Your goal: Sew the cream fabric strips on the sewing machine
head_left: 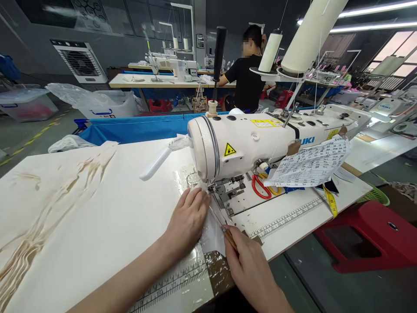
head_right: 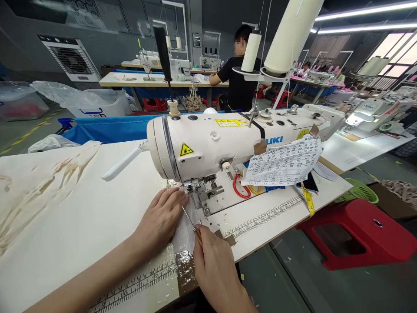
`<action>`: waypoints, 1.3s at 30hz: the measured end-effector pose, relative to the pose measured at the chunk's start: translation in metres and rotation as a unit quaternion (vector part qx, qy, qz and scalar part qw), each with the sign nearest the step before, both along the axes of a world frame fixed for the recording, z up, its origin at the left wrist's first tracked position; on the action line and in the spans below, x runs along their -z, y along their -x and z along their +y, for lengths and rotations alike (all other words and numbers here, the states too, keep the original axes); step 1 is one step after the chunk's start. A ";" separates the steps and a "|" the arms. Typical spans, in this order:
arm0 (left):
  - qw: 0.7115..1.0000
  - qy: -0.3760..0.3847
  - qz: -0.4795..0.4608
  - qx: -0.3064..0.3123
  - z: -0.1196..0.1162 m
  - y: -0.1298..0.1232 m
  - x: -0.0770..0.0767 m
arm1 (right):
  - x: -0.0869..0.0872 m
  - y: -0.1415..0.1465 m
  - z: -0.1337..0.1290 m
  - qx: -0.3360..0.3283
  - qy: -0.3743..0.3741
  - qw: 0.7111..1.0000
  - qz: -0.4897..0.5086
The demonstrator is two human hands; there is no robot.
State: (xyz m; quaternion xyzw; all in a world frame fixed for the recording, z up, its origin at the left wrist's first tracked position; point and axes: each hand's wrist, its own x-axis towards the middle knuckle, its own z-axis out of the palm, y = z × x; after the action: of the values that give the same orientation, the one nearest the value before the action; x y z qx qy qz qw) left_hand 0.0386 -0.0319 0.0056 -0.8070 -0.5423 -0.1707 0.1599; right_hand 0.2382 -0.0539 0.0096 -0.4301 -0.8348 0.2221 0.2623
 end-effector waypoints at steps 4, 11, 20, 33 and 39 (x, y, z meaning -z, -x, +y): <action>0.999 0.009 -0.021 0.030 -0.010 -0.015 -0.002 | -0.003 0.000 -0.002 -0.003 0.019 1.000 -0.016; 1.000 0.015 0.004 0.026 -0.014 -0.020 0.002 | -0.013 -0.008 -0.002 -0.008 0.064 0.998 -0.020; 1.000 0.008 0.008 0.021 -0.016 -0.025 0.001 | -0.010 -0.044 0.005 0.020 0.158 0.982 0.099; 0.999 0.025 0.021 0.023 -0.021 -0.024 0.000 | -0.004 -0.050 0.006 0.034 0.204 0.969 0.134; 0.999 0.020 0.025 0.026 -0.022 -0.026 -0.001 | -0.004 -0.050 0.006 0.036 0.203 0.970 0.129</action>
State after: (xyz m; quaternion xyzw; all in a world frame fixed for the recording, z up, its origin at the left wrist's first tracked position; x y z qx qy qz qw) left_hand 0.0642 -0.0544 0.0062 -0.8278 -0.5201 -0.1438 0.1531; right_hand 0.2885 -0.0479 0.0133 -0.4720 -0.7152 0.4306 0.2834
